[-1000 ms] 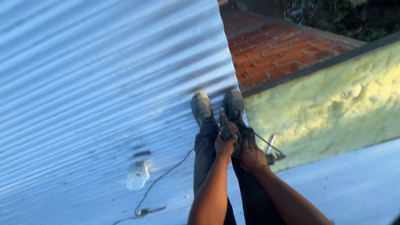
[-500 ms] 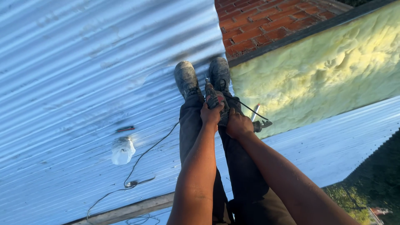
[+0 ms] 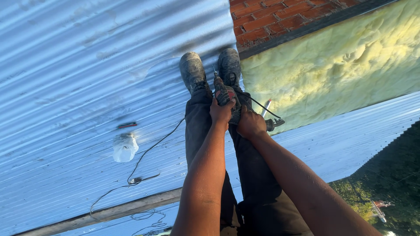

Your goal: The person uses a corded drill to drive screws into a corrugated metal roof sheet, securing it to the roof structure. They repeatedly pick up screws from a plastic bag, position them, and drive them in while walking along the roof surface.

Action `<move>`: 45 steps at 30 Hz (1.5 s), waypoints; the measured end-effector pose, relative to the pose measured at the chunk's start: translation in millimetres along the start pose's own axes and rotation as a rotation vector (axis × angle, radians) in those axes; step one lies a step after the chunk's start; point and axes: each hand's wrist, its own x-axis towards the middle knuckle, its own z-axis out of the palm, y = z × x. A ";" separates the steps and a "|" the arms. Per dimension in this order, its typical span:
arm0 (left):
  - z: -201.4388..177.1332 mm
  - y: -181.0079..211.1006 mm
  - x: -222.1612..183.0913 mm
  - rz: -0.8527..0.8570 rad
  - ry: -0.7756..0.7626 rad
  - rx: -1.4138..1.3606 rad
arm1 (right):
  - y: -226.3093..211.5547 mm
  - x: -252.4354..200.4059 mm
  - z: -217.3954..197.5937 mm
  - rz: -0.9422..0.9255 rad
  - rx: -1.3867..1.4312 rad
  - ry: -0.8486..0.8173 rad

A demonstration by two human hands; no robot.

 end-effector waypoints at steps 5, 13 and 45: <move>0.0 1.9 -6.6 0.013 -0.005 -0.013 | -1.7 0.1 -0.3 0.002 -0.028 0.001; -0.9 -3.9 1.4 0.006 0.002 -0.012 | -4.7 -2.7 -6.8 -0.010 -0.035 0.004; -0.7 1.2 24.0 -0.053 -0.005 0.009 | 9.5 32.9 16.6 0.012 0.020 -0.001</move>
